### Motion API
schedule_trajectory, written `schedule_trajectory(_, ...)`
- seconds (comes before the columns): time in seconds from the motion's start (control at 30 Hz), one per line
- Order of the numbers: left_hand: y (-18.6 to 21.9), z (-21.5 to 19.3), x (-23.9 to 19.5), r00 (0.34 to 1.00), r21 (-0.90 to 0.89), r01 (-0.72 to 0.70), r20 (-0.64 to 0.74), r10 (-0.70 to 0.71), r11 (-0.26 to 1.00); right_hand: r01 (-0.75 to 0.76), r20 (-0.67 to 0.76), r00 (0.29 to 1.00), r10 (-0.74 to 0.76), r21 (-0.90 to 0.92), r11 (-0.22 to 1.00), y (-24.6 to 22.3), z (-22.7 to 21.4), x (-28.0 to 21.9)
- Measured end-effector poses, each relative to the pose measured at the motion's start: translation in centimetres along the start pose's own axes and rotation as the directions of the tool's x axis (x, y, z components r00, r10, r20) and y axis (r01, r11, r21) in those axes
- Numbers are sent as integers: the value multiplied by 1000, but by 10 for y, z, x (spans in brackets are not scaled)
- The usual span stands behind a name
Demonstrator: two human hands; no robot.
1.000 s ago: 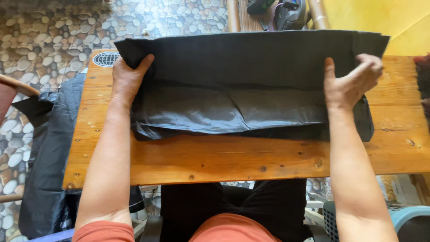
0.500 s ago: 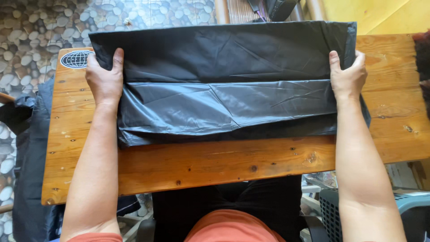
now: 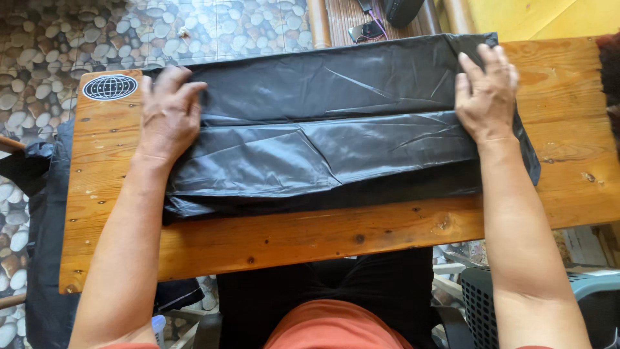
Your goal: The person places a black plastic sheet on a wooden table, smooths it, and folds it into a compact bundle. They use a brush to sweep the sheet during folding and then fold the ends to create a neat package.
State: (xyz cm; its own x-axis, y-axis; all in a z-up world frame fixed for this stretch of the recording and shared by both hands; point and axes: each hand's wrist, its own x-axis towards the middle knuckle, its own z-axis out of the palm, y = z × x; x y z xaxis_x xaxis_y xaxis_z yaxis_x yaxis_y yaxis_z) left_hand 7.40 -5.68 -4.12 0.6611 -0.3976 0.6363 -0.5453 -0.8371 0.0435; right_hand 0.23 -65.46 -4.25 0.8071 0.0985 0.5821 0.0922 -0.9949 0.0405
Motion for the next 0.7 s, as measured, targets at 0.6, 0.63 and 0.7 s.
schedule_trajectory(0.6,24,7,-15,840,-111,275,511,-182,955,-286,543,826,149,177,942,-28,-9,-4)
schedule_trajectory(0.63,22,10,-15,849,-108,265,498,-179,958,-283,532,832,157,164,945,-24,-9,-6)
schedule_trajectory(0.7,21,12,-20,852,-109,255,495,-170,961,-287,530,831,170,146,947,-20,-8,-11)
